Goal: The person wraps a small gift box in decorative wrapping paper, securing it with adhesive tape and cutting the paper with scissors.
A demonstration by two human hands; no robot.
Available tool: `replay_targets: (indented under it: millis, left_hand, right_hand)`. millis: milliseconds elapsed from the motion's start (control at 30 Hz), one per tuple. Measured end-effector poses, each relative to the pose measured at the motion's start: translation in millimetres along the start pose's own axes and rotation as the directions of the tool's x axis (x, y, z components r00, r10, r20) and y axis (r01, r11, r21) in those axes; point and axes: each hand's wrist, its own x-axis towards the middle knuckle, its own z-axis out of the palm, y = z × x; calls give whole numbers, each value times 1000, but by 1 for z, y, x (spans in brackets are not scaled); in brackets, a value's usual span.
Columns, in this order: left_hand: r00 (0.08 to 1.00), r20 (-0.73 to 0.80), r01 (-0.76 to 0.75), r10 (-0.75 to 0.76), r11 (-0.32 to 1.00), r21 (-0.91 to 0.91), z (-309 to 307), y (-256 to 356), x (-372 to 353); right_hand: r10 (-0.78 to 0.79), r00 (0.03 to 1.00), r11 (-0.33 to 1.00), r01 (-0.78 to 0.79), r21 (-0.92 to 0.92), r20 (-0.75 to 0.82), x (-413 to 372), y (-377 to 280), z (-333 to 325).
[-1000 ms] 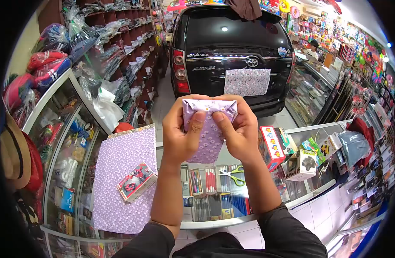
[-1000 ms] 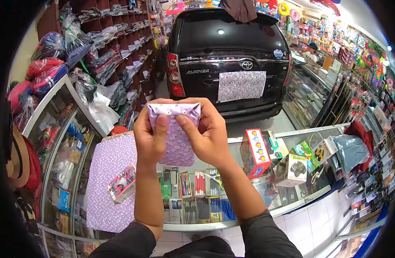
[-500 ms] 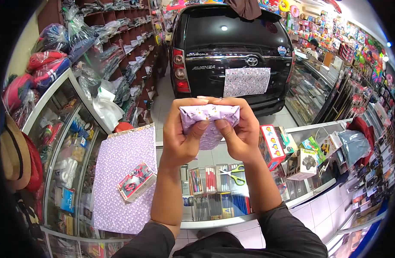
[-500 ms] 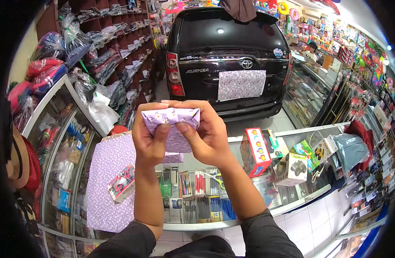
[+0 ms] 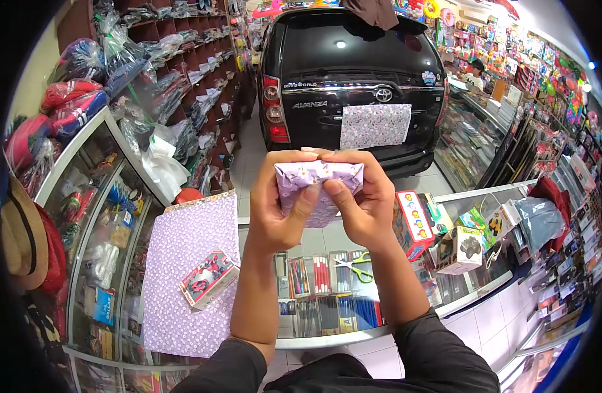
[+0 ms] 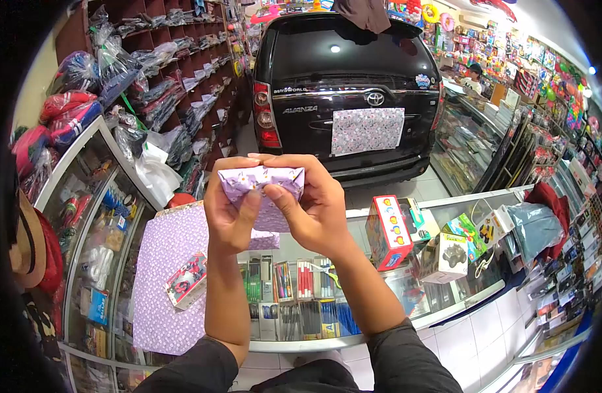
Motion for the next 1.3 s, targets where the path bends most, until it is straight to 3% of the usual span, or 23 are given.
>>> replay_targets:
  millis: [67,233,433,567,667,767,833,900,967,1067,1167,1233,1300]
  left_hand:
    - [998,-2,-61,61,998,15,1,-2,0]
    - [989,-149,8,7,995,100,6,0,-3]
    - [996,-93,-2,17,987,158,1,-4,0]
    - [993,-59,105,-98,986,133,2,0,0]
    - [981,-96,177,-168,980,96,3,0,5]
    - [946,-208,259,-247,965,35,3,0,4]
    - [930,-234,305,-283,950,62,-2,-2,4]
    - [929,-243,301,-278,952,61,0,0,5]
    - [911,-252,332,-328,943,-28,0,1,5]
    - [917,-247,324,-314,946,-2,-2,-1,3]
    - [925,-245,304,-290,952,24,-1,0,3]
    - [932,-243,292,-270,954,62,0,-1,3]
    - [938,-239,280,-250,955,100,1,-4,1]
  right_hand:
    - [18,1000,1000,-18,9,3,-1,3,-2]
    - [9,1000,1000,-9,-13,22,-1,5,-2]
    - [47,999,999,-46,27,-28,-1,5,0]
    - [93,994,996,-93,4,-59,0,1,-2]
    - [246,962,967,-235,102,-116,4,3,-2]
    - [140,971,978,-105,179,-196,8,-2,5]
    - [62,982,992,-41,121,-179,6,6,-5]
    - [-7,993,996,-3,-89,-116,5,6,-9]
    - [-31,991,996,20,-88,-130,5,8,-7]
    - [-91,987,986,70,-152,-134,3,13,-8]
    - [-156,981,957,120,-263,-118,3,13,-11]
    - [-148,989,864,125,-487,-9,3,9,-15]
    - [-175,984,834,157,-529,15,5,6,-16]
